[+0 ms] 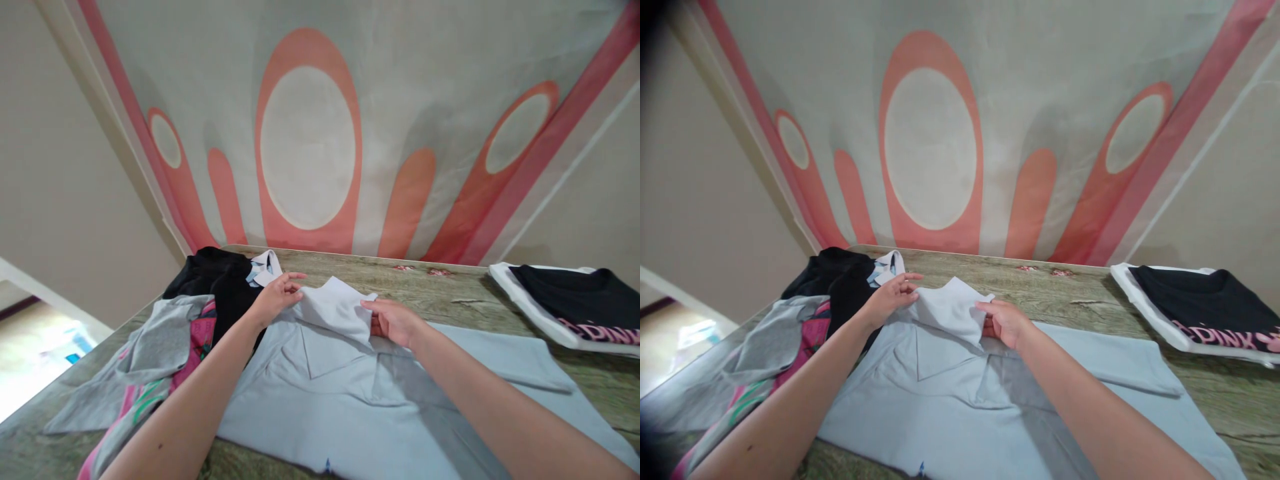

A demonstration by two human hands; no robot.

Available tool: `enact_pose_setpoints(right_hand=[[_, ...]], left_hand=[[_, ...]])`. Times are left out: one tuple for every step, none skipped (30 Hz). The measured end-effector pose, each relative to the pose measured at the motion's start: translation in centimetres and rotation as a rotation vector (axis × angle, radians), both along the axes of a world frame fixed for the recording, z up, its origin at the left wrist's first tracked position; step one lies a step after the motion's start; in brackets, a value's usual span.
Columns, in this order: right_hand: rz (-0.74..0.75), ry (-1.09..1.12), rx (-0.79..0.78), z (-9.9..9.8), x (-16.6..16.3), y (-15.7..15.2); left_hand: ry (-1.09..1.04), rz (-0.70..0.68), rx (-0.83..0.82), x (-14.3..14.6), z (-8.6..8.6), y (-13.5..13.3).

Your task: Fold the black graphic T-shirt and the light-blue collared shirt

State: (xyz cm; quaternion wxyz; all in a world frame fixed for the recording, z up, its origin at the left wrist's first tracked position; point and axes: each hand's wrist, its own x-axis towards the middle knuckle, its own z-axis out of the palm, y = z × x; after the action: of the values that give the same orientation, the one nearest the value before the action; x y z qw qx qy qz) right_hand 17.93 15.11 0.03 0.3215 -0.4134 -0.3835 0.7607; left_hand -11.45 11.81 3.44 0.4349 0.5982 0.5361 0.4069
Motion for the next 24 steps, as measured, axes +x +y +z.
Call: enact_pose_setpoints(right_hand=[[-0.002, -0.004, 0.005, 0.1, -0.1, 0.4], [-0.016, -0.004, 0.02, 0.2, -0.3, 0.8], [-0.043, 0.0, 0.041, 0.3, -0.4, 1.3], [-0.079, 0.009, 0.064, 0.3, -0.5, 1.8], [-0.122, 0.02, 0.085, 0.2, -0.6, 2.2], [-0.165, 0.033, 0.102, 0.1, -0.6, 2.6], [-0.207, 0.047, 0.113, -0.1, -0.6, 2.9], [-0.241, 0.059, 0.118, -0.3, -0.6, 3.1], [-0.266, 0.07, 0.12, -0.5, -0.6, 3.2], [-0.282, 0.081, 0.121, -0.8, -0.5, 3.2], [-0.293, 0.091, 0.123, -0.9, -0.5, 3.1], [-0.299, 0.101, 0.126, -1.1, -0.5, 3.1], [-0.304, 0.111, 0.129, -1.2, -0.4, 3.0], [-0.308, 0.12, 0.133, -1.3, -0.3, 3.0], [-0.311, 0.128, 0.134, -1.3, -0.3, 3.0], [-0.313, 0.133, 0.133, -1.3, -0.2, 3.1], [-0.311, 0.137, 0.13, -1.3, -0.1, 3.2], [-0.306, 0.139, 0.126, -1.3, 0.0, 3.3], [-0.297, 0.14, 0.121, -1.2, 0.1, 3.3], [-0.284, 0.141, 0.117, -1.1, 0.2, 3.4], [-0.269, 0.142, 0.114, -0.9, 0.3, 3.4], [-0.251, 0.141, 0.111, -0.7, 0.4, 3.3], [-0.231, 0.139, 0.109, -0.5, 0.6, 3.3], [-0.211, 0.136, 0.107, -0.3, 0.7, 3.2]], left_hand=[[0.001, 0.012, 0.021, 0.1, -0.1, 0.1], [0.0, 0.02, 0.036, 0.2, -0.1, 0.2], [0.008, 0.026, 0.048, 0.2, -0.2, 0.1], [0.036, 0.028, 0.061, 0.2, -0.2, 0.1], [0.082, 0.031, 0.073, 0.1, -0.2, 0.0], [0.138, 0.035, 0.085, -0.1, -0.2, -0.1], [0.197, 0.045, 0.097, -0.3, -0.3, -0.1], [0.25, 0.066, 0.112, -0.5, -0.4, -0.1], [0.287, 0.098, 0.13, -0.7, -0.6, 0.0], [0.304, 0.14, 0.15, -0.8, -0.9, 0.2], [0.311, 0.186, 0.173, -0.9, -1.2, 0.4], [0.319, 0.229, 0.196, -1.0, -1.5, 0.6], [0.327, 0.268, 0.216, -1.1, -1.7, 0.8], [0.332, 0.296, 0.232, -1.1, -2.0, 0.9], [0.337, 0.31, 0.24, -1.0, -2.2, 1.0], [0.341, 0.314, 0.243, -1.0, -2.3, 1.1], [0.343, 0.308, 0.241, -1.0, -2.4, 1.1], [0.344, 0.298, 0.236, -1.1, -2.3, 1.1], [0.342, 0.286, 0.228, -1.1, -2.3, 1.0], [0.34, 0.277, 0.219, -1.2, -2.1, 1.0], [0.337, 0.269, 0.211, -1.4, -1.9, 1.0], [0.334, 0.262, 0.201, -1.5, -1.7, 1.0], [0.331, 0.254, 0.188, -1.7, -1.5, 0.9], [0.327, 0.243, 0.173, -1.9, -1.4, 0.9]])
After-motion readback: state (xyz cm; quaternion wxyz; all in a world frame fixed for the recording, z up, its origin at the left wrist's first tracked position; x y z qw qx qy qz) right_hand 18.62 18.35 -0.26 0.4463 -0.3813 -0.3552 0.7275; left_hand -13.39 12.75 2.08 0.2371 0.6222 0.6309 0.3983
